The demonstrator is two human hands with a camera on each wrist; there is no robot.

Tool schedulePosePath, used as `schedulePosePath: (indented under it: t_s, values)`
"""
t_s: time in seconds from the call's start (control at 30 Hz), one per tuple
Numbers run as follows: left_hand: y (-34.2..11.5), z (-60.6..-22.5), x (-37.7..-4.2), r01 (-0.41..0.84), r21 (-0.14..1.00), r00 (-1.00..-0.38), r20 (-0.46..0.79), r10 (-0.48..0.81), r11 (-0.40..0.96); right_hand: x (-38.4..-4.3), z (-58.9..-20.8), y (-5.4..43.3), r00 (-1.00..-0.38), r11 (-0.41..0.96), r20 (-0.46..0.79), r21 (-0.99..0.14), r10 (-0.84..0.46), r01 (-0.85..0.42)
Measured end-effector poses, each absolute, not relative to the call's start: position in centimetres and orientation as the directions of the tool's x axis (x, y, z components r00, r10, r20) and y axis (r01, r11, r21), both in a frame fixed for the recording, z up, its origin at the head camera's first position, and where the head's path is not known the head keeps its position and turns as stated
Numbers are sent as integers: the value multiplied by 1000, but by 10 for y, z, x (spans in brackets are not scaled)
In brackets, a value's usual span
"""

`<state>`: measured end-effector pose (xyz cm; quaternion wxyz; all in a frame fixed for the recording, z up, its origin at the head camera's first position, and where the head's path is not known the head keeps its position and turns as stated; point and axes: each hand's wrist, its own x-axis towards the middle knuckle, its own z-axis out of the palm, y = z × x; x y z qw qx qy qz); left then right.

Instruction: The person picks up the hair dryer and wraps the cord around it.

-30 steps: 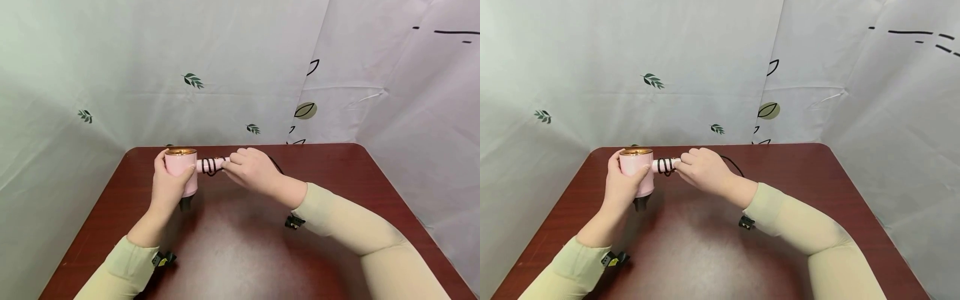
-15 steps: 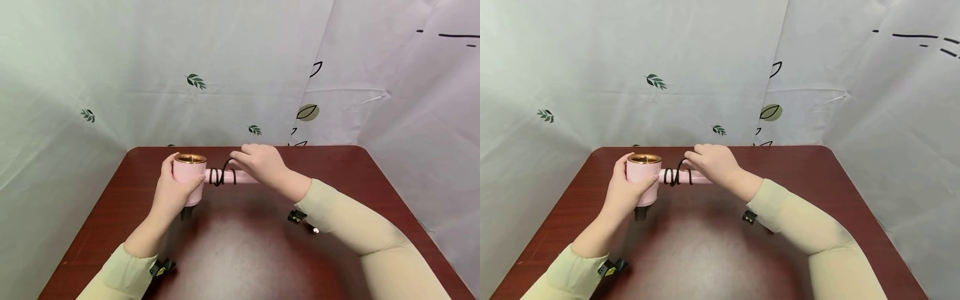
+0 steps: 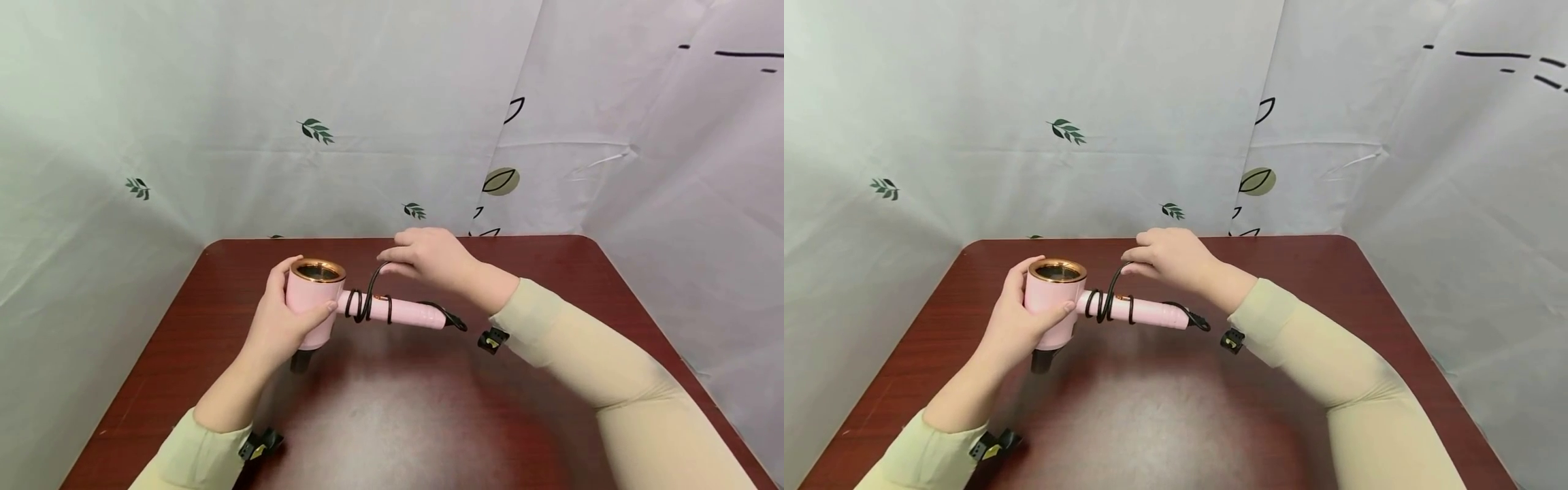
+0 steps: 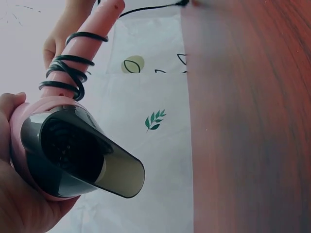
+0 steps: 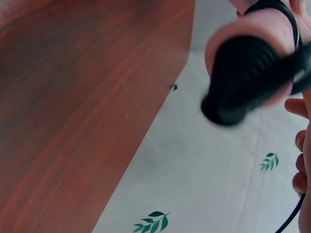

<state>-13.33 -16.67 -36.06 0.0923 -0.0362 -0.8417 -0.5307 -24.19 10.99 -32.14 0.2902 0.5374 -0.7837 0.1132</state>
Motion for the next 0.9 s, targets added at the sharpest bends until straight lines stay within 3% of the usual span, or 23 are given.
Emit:
schedulePosePath:
  t_s: [0.5, 0.7, 0.9]
  values:
    - [-178, -360, -129, 256, 894, -964, 264, 29, 369, -269, -325, 132, -543, 589, 426, -31, -723, -808]
    - [-175, -357, -132, 309, 919, -949, 316, 12, 247, -273, -335, 132, -560, 606, 434, -40, -706, -794]
    - [-170, -353, -136, 315, 937, -945, 325, -46, 152, -271, -349, 122, -543, 611, 415, 39, -730, -791]
